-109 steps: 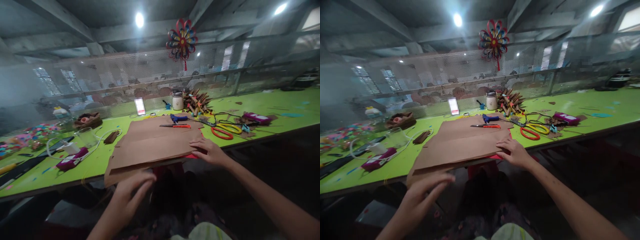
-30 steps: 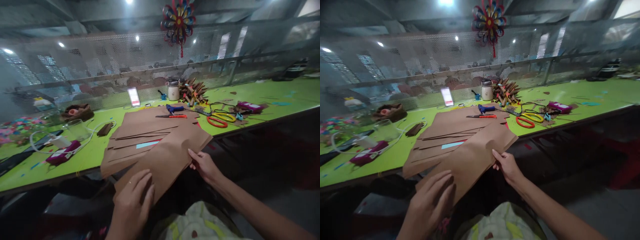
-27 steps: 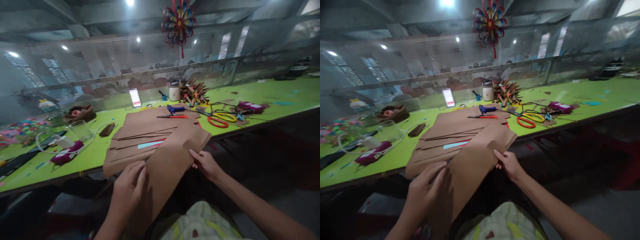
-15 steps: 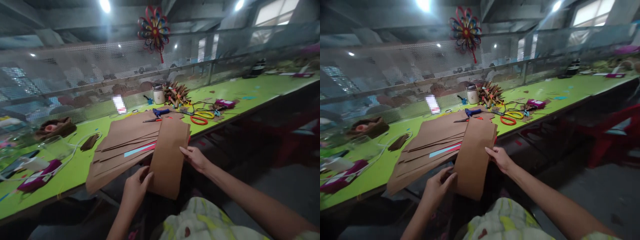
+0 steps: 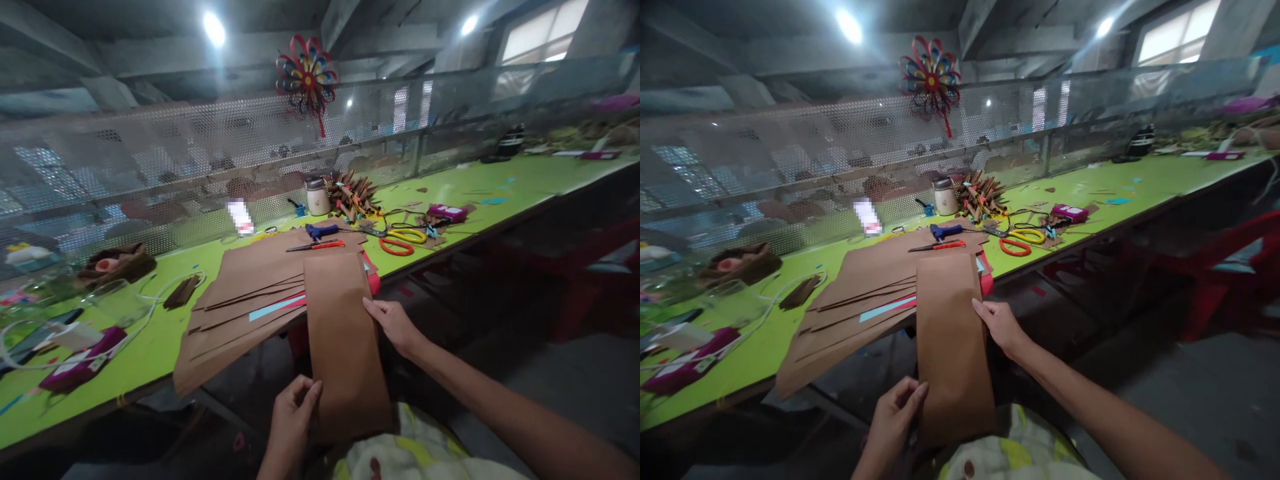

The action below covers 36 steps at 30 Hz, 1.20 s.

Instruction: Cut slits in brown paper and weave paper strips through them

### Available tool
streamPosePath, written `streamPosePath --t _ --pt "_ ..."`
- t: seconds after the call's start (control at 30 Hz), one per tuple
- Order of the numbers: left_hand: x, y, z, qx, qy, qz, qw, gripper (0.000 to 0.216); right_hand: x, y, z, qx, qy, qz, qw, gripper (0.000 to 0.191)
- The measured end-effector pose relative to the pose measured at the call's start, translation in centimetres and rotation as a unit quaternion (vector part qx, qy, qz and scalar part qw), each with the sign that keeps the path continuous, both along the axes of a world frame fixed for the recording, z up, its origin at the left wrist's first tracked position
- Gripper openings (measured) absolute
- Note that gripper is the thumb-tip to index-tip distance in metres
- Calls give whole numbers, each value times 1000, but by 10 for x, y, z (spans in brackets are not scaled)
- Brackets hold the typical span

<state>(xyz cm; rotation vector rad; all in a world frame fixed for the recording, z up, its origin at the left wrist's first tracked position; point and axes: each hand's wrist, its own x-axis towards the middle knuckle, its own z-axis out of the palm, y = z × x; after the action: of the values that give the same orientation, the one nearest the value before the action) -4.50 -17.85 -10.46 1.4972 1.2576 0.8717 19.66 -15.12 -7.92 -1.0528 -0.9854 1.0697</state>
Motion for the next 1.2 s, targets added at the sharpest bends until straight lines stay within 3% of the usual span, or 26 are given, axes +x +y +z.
streamPosePath --t 0.13,0.27,0.5,0.63,0.77,0.9,1.07,1.2 --pt "-3 -9 -3 -2 -30 12 999 45 -1 -2 2 7 -68 -19 997 48" --pt "-2 -11 1 -27 -66 -27 997 39 1 0 -2 40 -120 -32 991 47" --pt "4 -1 11 -38 -97 3 995 42 3 1 -12 13 -108 -15 994 47" --pt "6 -4 13 -65 -116 -11 991 42 6 -1 -13 -13 -90 -19 996 44" --pt "10 -9 25 -99 -151 -20 983 39 7 -1 -2 -13 -51 -46 998 40" --pt "13 -11 35 -144 -179 -102 968 43 13 11 17 22 -6 -89 996 38" --pt "12 -17 21 -213 -162 -134 954 47 33 36 38 94 -22 -123 988 38" --pt "10 -19 13 -218 -185 -148 947 41 50 54 48 99 -16 -123 987 40"
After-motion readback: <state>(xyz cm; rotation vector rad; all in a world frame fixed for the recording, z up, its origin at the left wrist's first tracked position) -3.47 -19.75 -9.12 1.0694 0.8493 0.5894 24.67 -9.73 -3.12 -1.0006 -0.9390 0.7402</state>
